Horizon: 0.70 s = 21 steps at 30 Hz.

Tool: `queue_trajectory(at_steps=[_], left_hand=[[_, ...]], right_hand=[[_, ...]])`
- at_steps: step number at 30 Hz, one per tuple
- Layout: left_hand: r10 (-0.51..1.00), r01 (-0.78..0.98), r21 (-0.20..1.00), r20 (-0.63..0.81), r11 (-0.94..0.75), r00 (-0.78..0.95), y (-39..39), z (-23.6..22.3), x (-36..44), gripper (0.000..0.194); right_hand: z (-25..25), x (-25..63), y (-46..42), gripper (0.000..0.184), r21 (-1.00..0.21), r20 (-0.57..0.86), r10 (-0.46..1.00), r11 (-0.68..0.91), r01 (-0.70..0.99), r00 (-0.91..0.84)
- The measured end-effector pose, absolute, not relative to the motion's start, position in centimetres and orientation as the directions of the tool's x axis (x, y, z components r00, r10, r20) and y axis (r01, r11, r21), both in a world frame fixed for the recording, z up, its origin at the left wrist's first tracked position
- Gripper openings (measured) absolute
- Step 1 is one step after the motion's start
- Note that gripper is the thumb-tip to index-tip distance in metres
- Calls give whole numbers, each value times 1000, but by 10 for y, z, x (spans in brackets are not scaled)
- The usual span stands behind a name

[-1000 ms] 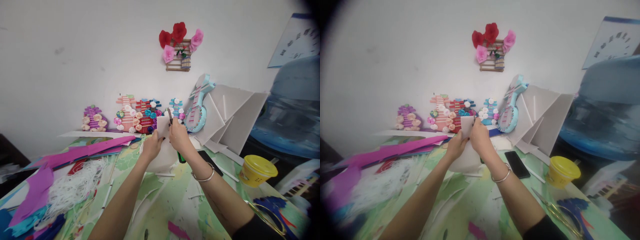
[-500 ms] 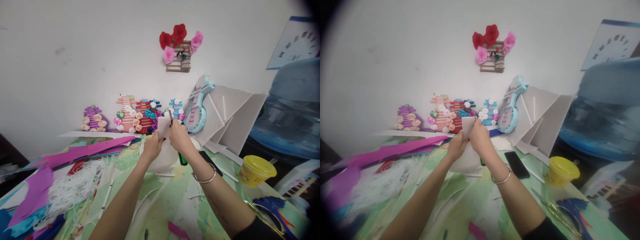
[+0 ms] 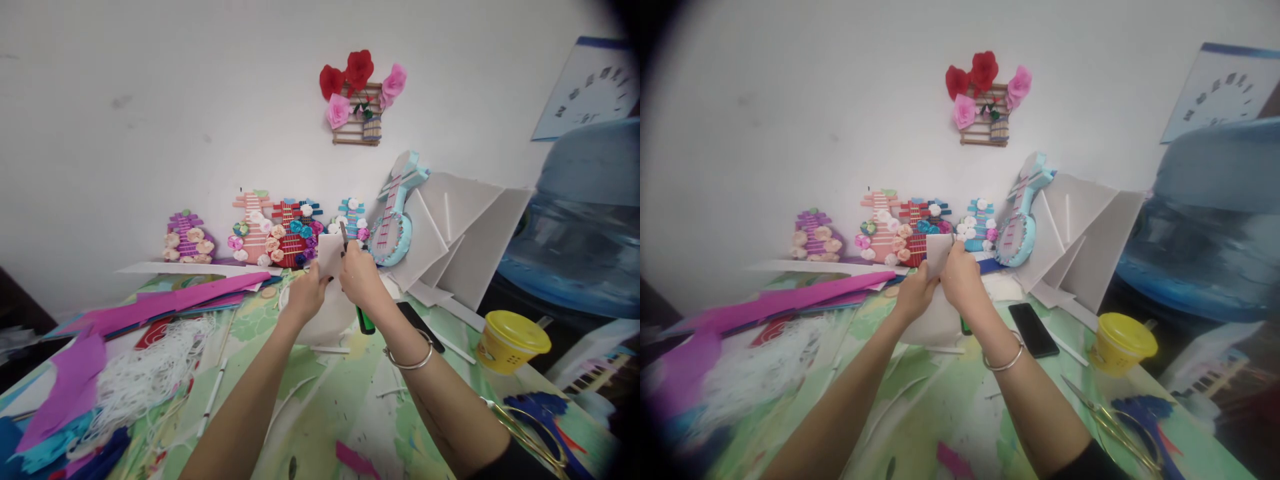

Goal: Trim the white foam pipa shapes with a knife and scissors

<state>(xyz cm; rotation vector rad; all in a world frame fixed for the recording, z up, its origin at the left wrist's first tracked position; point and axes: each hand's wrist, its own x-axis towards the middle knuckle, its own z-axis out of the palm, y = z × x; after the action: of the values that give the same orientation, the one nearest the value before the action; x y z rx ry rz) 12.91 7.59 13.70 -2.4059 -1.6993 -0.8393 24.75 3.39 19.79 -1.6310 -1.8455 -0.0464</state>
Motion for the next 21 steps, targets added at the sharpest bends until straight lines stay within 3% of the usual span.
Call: queue_trajectory(at_steps=[7, 21], left_hand=[[847, 898, 233, 481, -373, 227, 78, 135, 129, 40], [853, 903, 223, 468, -367, 231, 79, 136, 129, 42]], right_hand=[[197, 246, 30, 25, -426, 457, 886, 134, 895, 85], [194, 246, 34, 22, -445, 449, 887, 115, 888, 111]])
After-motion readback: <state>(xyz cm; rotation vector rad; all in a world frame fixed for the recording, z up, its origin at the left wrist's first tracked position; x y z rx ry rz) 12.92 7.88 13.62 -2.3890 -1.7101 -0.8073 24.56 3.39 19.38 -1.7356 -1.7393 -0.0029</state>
